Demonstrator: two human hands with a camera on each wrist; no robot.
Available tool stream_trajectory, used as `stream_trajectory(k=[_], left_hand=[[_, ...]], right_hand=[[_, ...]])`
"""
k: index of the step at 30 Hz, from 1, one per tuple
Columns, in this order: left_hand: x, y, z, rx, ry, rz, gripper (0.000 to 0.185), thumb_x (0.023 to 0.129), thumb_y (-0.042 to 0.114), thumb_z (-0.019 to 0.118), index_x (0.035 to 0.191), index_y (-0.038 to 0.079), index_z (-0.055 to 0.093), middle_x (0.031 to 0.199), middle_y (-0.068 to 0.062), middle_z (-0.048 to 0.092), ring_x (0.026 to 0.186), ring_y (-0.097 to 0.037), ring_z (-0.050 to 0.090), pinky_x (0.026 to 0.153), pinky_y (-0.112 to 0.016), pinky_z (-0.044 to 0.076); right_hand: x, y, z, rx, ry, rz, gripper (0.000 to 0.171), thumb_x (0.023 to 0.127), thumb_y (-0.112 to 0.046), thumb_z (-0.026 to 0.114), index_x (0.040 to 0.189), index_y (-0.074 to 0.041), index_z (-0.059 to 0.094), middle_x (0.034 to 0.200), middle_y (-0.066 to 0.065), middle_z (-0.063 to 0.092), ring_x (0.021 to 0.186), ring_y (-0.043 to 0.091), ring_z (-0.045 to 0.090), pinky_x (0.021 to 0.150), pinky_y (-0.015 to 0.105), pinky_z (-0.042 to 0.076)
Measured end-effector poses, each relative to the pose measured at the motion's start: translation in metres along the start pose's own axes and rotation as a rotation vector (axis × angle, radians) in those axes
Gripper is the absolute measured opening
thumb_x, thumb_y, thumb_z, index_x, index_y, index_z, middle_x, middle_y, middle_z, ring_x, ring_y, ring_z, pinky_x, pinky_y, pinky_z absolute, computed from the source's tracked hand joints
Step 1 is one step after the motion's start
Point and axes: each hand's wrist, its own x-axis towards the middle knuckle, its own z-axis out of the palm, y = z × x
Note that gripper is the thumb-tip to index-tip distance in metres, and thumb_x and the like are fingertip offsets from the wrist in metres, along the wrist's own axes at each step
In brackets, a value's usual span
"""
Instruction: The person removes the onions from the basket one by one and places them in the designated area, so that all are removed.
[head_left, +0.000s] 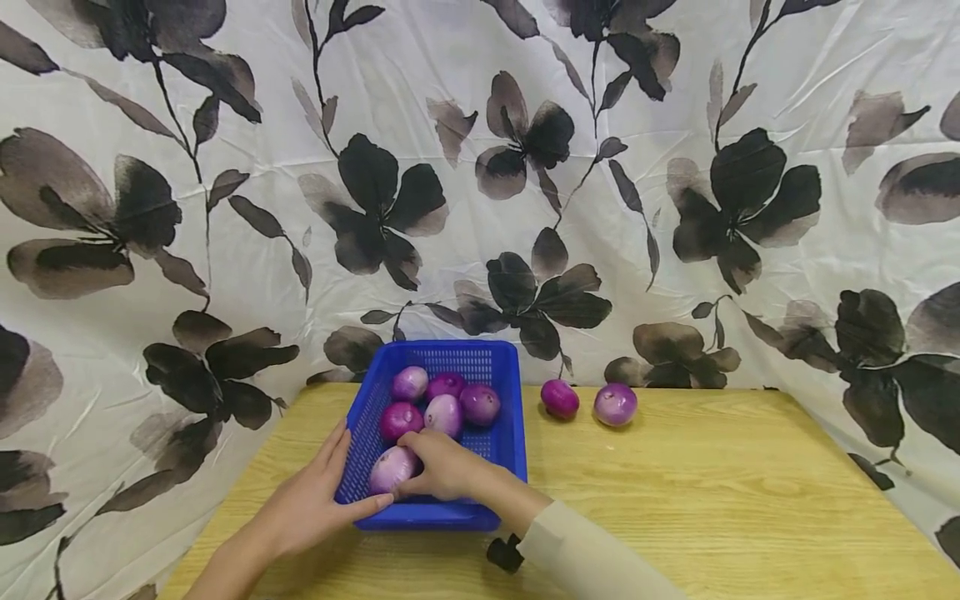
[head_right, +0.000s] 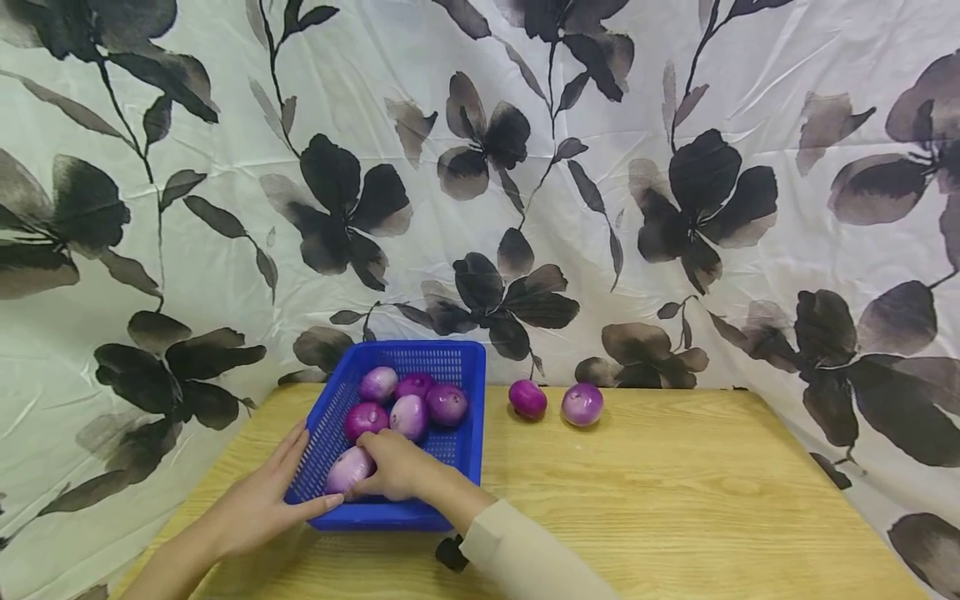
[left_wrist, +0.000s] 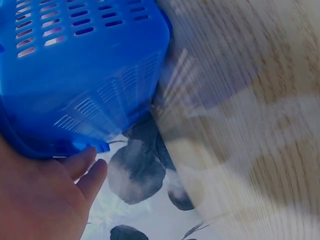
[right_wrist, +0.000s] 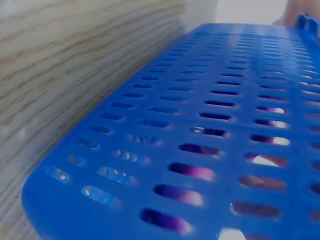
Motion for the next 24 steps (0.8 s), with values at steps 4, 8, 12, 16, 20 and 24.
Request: stream_trajectory(k=[4,8,12,16,20,24], left_hand=[[0.001,0.002,0.002,-0.011,-0.009,-0.011,0.125,0.082,0.081,0.061,0.163,0.000,0.011,0.170,-0.020,0.011,0.140,-0.053,0.041,0.102,-0.069,0.042],[0.001,0.002,0.001,-0.018,-0.018,-0.023,0.124,0.083,0.079,0.063,0.163,0.001,0.011,0.170,-0.020,0.010,0.141,-0.054,0.039,0.102,-0.070,0.041],[0.000,0.002,-0.001,-0.015,-0.025,-0.029,0.126,0.082,0.081,0.062,0.163,0.000,0.011,0.170,-0.020,0.009,0.141,-0.054,0.039,0.102,-0.070,0.041],[0.002,-0.002,-0.002,-0.010,-0.014,-0.029,0.125,0.082,0.081,0.062,0.163,0.001,0.012,0.170,-0.019,0.010,0.141,-0.054,0.039,0.102,-0.070,0.041],[0.004,-0.005,-0.001,-0.002,-0.018,-0.029,0.124,0.082,0.081,0.062,0.163,0.000,0.012,0.171,-0.018,0.010,0.141,-0.054,0.039,0.103,-0.070,0.041],[0.007,-0.007,-0.001,-0.012,-0.029,-0.026,0.125,0.082,0.082,0.061,0.164,0.003,0.010,0.171,-0.017,0.008,0.142,-0.053,0.037,0.103,-0.071,0.040]], right_hand=[[-0.009,0.006,-0.010,0.094,0.063,0.008,0.051,0.086,-0.034,0.084,0.126,-0.008,0.064,0.113,-0.002,0.068,0.104,0.006,0.062,0.096,0.023,0.050],[-0.018,0.011,-0.020,0.139,0.114,0.015,0.054,0.086,-0.035,0.085,0.129,-0.010,0.064,0.113,-0.004,0.068,0.102,0.005,0.061,0.095,0.023,0.050],[-0.027,0.014,-0.026,0.142,0.168,0.023,0.058,0.083,-0.037,0.087,0.129,-0.009,0.064,0.115,-0.003,0.067,0.104,0.009,0.060,0.094,0.026,0.050],[-0.035,0.015,-0.030,0.179,0.212,0.052,0.064,0.082,-0.035,0.088,0.134,-0.008,0.062,0.120,0.002,0.066,0.105,0.012,0.059,0.092,0.027,0.051],[-0.042,0.017,-0.035,0.246,0.225,0.064,0.064,0.082,-0.033,0.088,0.135,-0.008,0.061,0.118,0.004,0.064,0.102,0.013,0.063,0.089,0.025,0.054],[-0.048,0.020,-0.041,0.305,0.251,0.064,0.063,0.082,-0.028,0.088,0.133,-0.005,0.060,0.119,0.008,0.065,0.102,0.019,0.069,0.088,0.025,0.056]])
